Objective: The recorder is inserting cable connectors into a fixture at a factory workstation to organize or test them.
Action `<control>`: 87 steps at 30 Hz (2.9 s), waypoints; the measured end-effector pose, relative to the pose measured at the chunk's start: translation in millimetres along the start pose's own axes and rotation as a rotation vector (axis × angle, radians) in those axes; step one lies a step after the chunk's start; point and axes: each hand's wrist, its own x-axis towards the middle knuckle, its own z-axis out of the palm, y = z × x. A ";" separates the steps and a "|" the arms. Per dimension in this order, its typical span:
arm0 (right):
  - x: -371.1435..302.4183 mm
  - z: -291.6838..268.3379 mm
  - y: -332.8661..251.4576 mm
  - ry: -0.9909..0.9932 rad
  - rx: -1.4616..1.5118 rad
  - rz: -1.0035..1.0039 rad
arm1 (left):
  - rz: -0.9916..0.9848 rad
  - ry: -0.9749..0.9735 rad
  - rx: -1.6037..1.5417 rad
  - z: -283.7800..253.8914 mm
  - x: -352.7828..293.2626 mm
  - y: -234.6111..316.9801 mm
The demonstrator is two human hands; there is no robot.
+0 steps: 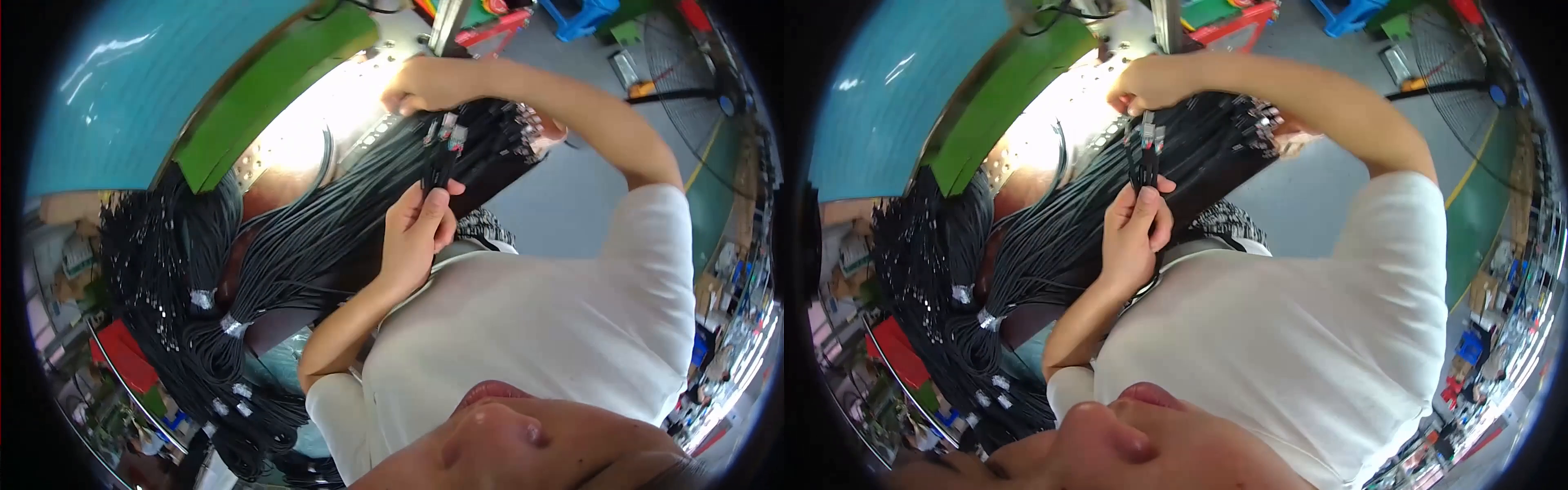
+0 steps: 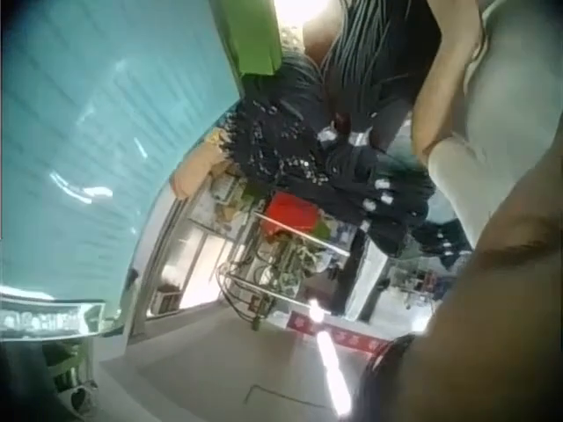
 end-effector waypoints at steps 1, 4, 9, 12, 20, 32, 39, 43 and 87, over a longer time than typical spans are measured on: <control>-2.3 3.2 -0.2 0.046 -0.019 -0.022 | 0.087 0.069 -0.080 -3.4 1.0 -13.0; -23.7 4.2 -37.0 0.309 0.214 0.115 | 0.186 0.240 -0.132 -15.2 -5.0 -20.1; -29.2 55.5 -94.4 0.496 1.094 0.308 | 0.159 0.306 -0.090 -15.9 1.8 -17.6; -19.6 72.5 -104.6 0.467 1.103 0.351 | 0.221 0.334 -0.145 -26.3 1.2 -19.8; -2.9 37.3 -54.7 0.431 -0.215 0.096 | 0.172 0.396 -0.358 -34.6 -6.3 -6.5; 19.0 55.1 -70.6 0.569 -0.468 -0.290 | 0.063 0.362 -0.459 -40.2 -22.5 -4.5; 17.0 67.7 -60.6 0.464 -0.060 0.033 | 0.114 0.357 -0.283 -53.9 -29.9 0.2; 13.4 67.0 -62.4 0.441 -0.151 0.054 | 0.069 0.338 -0.325 -48.0 -23.9 -2.3; -3.8 38.0 -41.1 0.583 -0.433 -0.168 | -0.237 -0.062 -0.212 -32.5 -6.9 26.3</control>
